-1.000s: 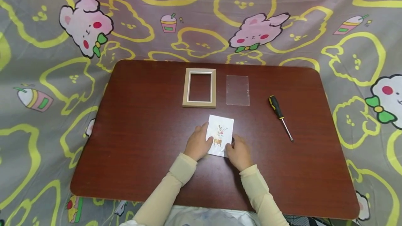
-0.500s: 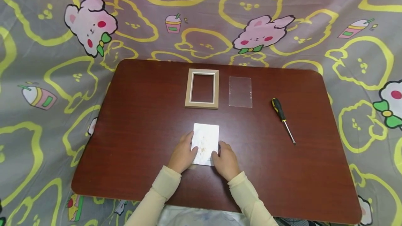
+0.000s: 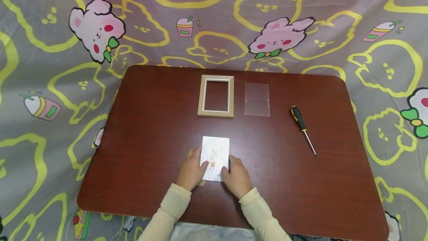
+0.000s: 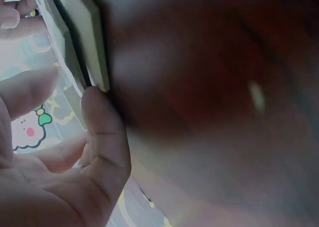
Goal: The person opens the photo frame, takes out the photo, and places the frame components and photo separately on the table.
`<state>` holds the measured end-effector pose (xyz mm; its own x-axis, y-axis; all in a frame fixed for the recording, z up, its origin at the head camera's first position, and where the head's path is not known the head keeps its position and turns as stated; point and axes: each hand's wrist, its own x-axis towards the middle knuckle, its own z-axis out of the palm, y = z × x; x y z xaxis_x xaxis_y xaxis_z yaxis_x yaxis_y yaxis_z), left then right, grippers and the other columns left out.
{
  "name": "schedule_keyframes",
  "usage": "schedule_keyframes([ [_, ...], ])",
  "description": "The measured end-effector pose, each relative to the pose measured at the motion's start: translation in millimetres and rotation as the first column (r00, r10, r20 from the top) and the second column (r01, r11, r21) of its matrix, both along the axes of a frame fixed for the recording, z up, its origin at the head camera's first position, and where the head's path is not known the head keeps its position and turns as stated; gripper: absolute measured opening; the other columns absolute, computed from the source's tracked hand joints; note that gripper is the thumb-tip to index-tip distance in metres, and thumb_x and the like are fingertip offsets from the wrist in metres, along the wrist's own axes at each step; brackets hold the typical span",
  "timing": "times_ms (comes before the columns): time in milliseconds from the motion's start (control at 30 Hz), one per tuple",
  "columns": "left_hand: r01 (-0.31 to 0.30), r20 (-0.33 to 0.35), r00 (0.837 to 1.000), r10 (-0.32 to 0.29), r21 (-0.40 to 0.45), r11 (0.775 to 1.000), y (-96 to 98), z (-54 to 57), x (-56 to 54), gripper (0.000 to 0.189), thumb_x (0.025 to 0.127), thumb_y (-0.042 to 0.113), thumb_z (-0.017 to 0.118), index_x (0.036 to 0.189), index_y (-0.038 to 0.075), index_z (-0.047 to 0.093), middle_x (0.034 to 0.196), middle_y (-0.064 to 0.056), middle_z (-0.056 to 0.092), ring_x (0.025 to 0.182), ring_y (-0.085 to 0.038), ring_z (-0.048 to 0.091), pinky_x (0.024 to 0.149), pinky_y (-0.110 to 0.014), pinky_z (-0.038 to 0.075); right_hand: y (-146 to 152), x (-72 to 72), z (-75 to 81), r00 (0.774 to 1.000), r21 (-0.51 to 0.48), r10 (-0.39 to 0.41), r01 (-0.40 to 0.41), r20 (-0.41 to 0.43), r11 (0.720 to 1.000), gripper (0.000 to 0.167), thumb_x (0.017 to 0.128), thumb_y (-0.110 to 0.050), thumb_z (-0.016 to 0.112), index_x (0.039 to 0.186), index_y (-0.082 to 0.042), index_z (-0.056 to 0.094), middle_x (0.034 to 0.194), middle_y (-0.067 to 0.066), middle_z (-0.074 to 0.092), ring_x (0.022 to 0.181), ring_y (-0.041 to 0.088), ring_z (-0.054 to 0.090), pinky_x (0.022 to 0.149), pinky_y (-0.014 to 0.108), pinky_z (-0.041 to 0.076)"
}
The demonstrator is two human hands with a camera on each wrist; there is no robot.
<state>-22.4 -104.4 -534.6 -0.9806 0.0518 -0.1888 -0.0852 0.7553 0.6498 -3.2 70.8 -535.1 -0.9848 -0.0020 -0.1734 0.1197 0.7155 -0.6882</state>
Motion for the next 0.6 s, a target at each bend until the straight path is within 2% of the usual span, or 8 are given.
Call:
schedule_keyframes([
  [100,-0.014,-0.019,1.000,0.013,-0.008,1.000,0.8,0.0,-0.5,0.066,0.091,0.018,0.074,0.149,0.001,0.046,0.124,-0.021,0.058,0.104,-0.039,0.062,0.087,-0.055,0.051,0.0,0.3,0.2,1.000,0.003,0.002,-0.002,0.000,1.000,0.047,0.090,-0.011,0.064,0.131,0.010,0.059,0.093,0.015,0.061,0.080,0.025,0.056,0.074,0.047,0.050],
  [200,-0.019,-0.021,1.000,0.018,-0.024,1.000,2.3,0.3,-2.4,0.067,0.091,0.016,0.075,0.149,0.000,0.045,0.129,-0.024,0.057,0.111,-0.041,0.060,0.091,-0.057,0.049,0.6,0.7,0.9,1.000,0.005,-0.012,0.012,0.006,1.000,0.051,0.090,-0.011,0.064,0.134,0.013,0.056,0.094,0.016,0.061,0.080,0.025,0.056,0.076,0.047,0.051],
  [367,-0.055,-0.015,0.998,0.055,-0.029,0.998,4.4,2.5,-3.3,0.067,0.090,0.012,0.075,0.148,-0.001,0.045,0.135,-0.026,0.056,0.118,-0.043,0.057,0.097,-0.058,0.045,0.6,2.1,2.1,1.000,0.002,-0.018,0.018,0.020,1.000,0.052,0.090,-0.011,0.064,0.134,0.015,0.054,0.085,0.011,0.056,0.073,0.022,0.052,0.070,0.043,0.049],
  [500,-0.067,-0.028,0.997,0.066,-0.039,0.997,5.6,3.6,-4.4,0.065,0.088,0.009,0.075,0.147,0.001,0.048,0.118,-0.022,0.062,0.106,-0.039,0.062,0.090,-0.057,0.049,0.6,2.3,2.6,1.000,-0.003,-0.013,0.013,0.002,1.000,0.052,0.089,-0.009,0.064,0.134,0.015,0.055,0.082,0.009,0.054,0.071,0.021,0.051,0.069,0.042,0.048],
  [600,-0.063,-0.036,0.997,0.062,-0.039,0.997,6.6,3.2,-6.6,0.065,0.087,0.007,0.075,0.146,0.002,0.049,0.105,-0.017,0.062,0.094,-0.035,0.063,0.084,-0.055,0.050,0.8,1.3,3.9,1.000,-0.012,-0.012,0.011,-0.005,1.000,0.052,0.089,-0.009,0.064,0.134,0.015,0.055,0.086,0.011,0.057,0.074,0.022,0.052,0.072,0.044,0.049],
])
